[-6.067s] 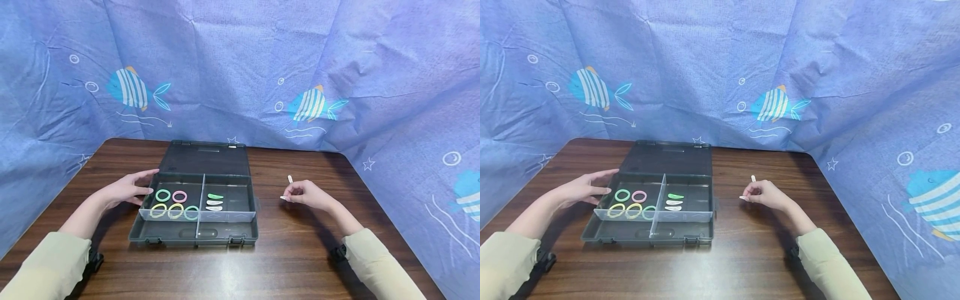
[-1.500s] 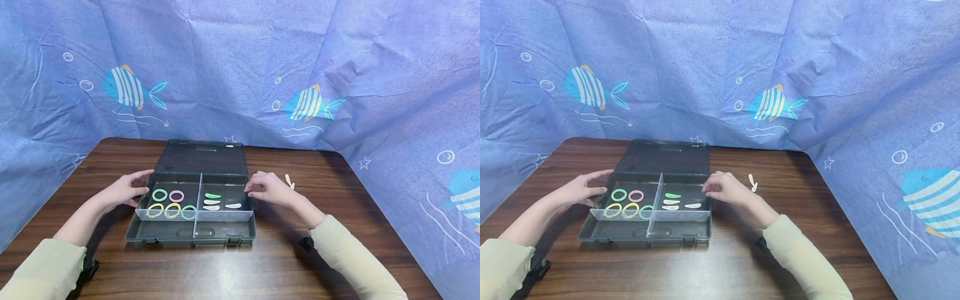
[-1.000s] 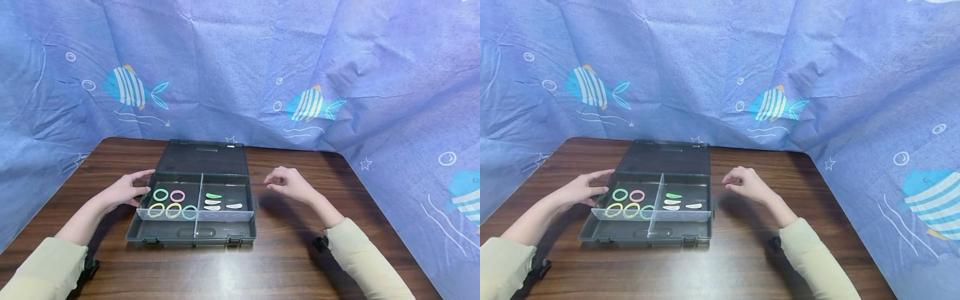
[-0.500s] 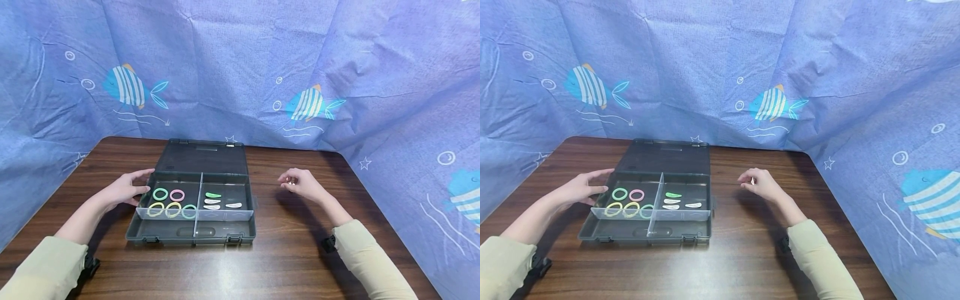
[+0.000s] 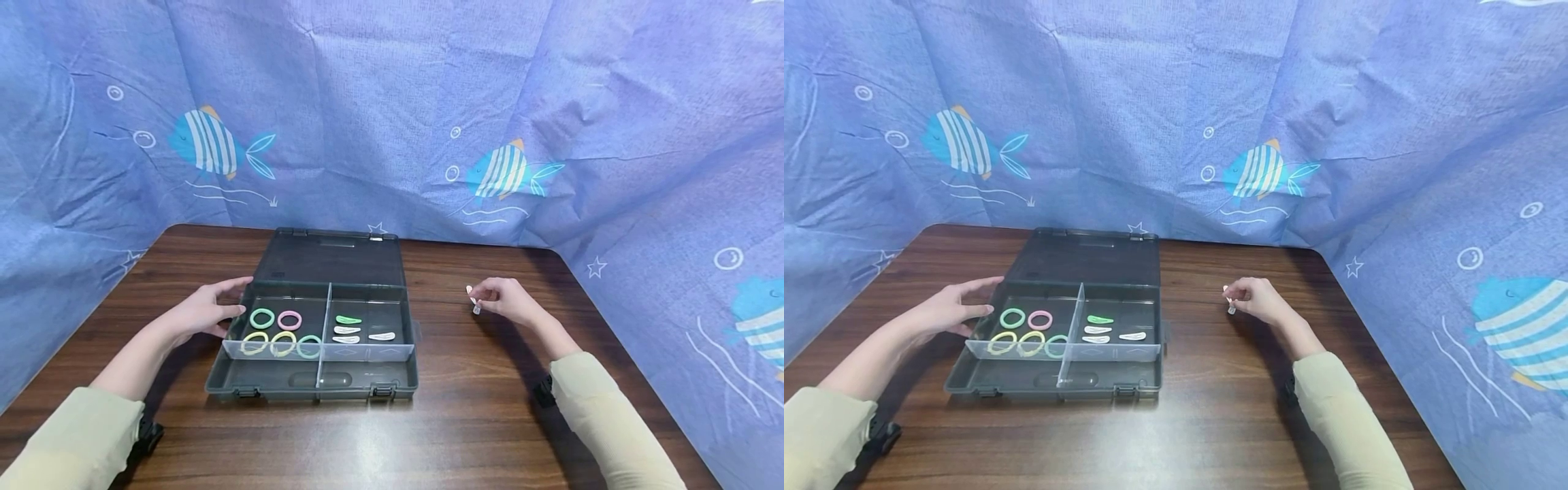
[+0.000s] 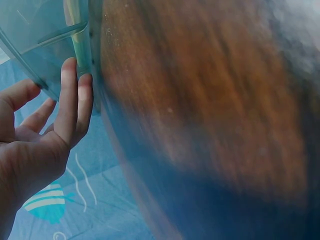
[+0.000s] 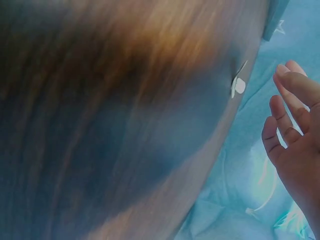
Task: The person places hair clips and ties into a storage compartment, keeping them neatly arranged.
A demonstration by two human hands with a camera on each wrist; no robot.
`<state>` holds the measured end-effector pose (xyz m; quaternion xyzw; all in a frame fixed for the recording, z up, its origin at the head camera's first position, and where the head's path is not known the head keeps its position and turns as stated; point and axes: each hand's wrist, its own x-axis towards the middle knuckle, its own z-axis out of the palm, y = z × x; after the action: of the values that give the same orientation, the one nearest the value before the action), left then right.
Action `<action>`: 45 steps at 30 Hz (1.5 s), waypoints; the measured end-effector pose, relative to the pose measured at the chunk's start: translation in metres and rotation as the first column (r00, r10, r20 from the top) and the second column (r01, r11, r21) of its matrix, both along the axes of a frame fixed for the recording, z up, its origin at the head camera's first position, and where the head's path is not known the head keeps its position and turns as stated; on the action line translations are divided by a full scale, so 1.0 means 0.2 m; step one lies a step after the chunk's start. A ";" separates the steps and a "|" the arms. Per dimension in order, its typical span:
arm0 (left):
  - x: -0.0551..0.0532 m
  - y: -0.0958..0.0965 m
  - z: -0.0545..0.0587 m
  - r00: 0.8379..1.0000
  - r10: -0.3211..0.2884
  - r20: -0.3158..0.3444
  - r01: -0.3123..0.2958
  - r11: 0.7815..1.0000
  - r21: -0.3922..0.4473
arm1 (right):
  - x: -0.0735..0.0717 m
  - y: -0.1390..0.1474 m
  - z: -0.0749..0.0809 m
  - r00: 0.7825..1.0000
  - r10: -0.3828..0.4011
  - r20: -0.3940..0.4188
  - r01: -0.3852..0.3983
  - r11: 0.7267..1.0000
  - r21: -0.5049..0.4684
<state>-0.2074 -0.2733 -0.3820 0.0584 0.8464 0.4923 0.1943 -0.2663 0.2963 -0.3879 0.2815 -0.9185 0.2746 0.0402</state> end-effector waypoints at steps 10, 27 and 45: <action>0.00 0.01 0.00 1.000 0.005 0.011 -0.005 1.000 0.001 | -0.05 0.02 -0.04 0.997 -0.043 0.059 0.036 0.994 0.104; 0.00 0.00 -0.01 1.000 0.001 0.016 -0.001 1.000 0.019 | -0.08 0.04 -0.09 0.996 -0.040 0.075 0.027 0.985 0.170; -0.01 -0.01 0.00 1.000 0.004 0.010 -0.004 1.000 0.014 | -0.07 0.06 -0.08 0.986 -0.076 0.149 0.053 0.987 0.153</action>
<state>-0.2096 -0.2755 -0.3829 0.0555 0.8421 0.4989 0.1970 -0.2804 0.3085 -0.4044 0.2315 -0.9454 0.2252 -0.0431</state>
